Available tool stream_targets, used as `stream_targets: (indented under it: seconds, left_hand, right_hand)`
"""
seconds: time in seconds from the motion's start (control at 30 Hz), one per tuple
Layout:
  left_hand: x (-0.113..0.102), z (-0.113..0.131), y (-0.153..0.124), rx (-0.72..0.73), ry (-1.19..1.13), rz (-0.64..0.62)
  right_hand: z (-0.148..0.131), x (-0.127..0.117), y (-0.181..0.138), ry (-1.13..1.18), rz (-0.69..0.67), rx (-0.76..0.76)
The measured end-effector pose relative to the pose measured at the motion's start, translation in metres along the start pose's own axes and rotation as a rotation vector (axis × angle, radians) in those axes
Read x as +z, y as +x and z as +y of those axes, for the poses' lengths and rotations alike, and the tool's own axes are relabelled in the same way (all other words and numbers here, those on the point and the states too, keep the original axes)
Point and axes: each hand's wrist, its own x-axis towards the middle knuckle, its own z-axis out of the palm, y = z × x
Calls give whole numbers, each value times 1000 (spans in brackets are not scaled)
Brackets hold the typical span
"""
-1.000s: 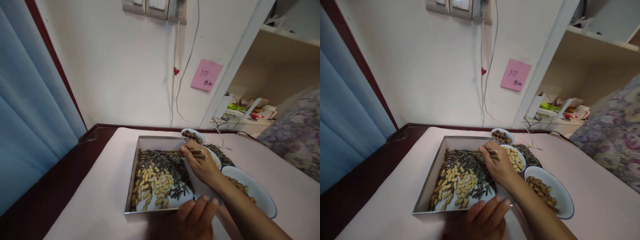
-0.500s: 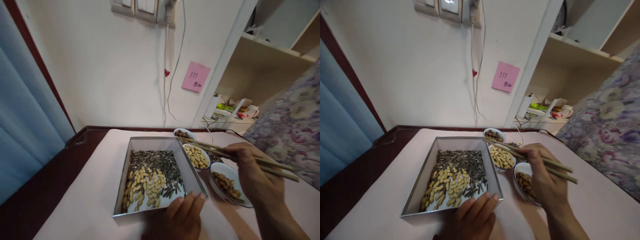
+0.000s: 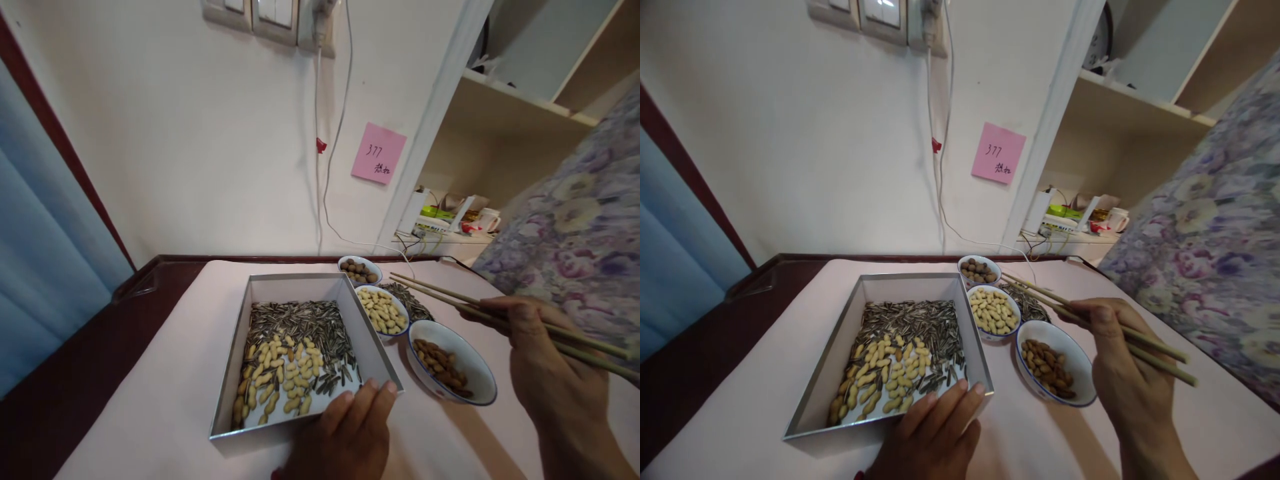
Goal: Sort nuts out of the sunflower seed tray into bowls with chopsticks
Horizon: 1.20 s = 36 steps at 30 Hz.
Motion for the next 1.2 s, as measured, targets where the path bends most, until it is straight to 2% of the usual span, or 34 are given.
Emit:
stream_targets:
  seconds: [0.1,0.23,0.33,0.43,0.6,0.83,1.03,1.2]
  left_hand:
    - [-1,0,0,11,23,-22]
    - [-2,0,0,21,46,-25]
    - [-2,-2,1,44,61,-14]
    - [-3,-5,2,68,62,3]
    - [0,-5,2,52,67,29]
    - [8,1,-1,23,88,87]
    - [9,3,-6,34,90,56]
    - [7,2,-3,8,72,68]
  right_hand:
    - [-11,20,-8,56,-166,-116]
    - [-24,54,-20,-30,-487,-237]
    - [-28,78,-25,-69,-658,-263]
    - [-26,98,-26,-87,-747,-237]
    - [-16,116,-26,-94,-795,-201]
    - [-18,128,-31,-81,-809,-213]
    - [-20,129,-31,-89,-794,-219]
    - [-21,121,-31,-94,-779,-212]
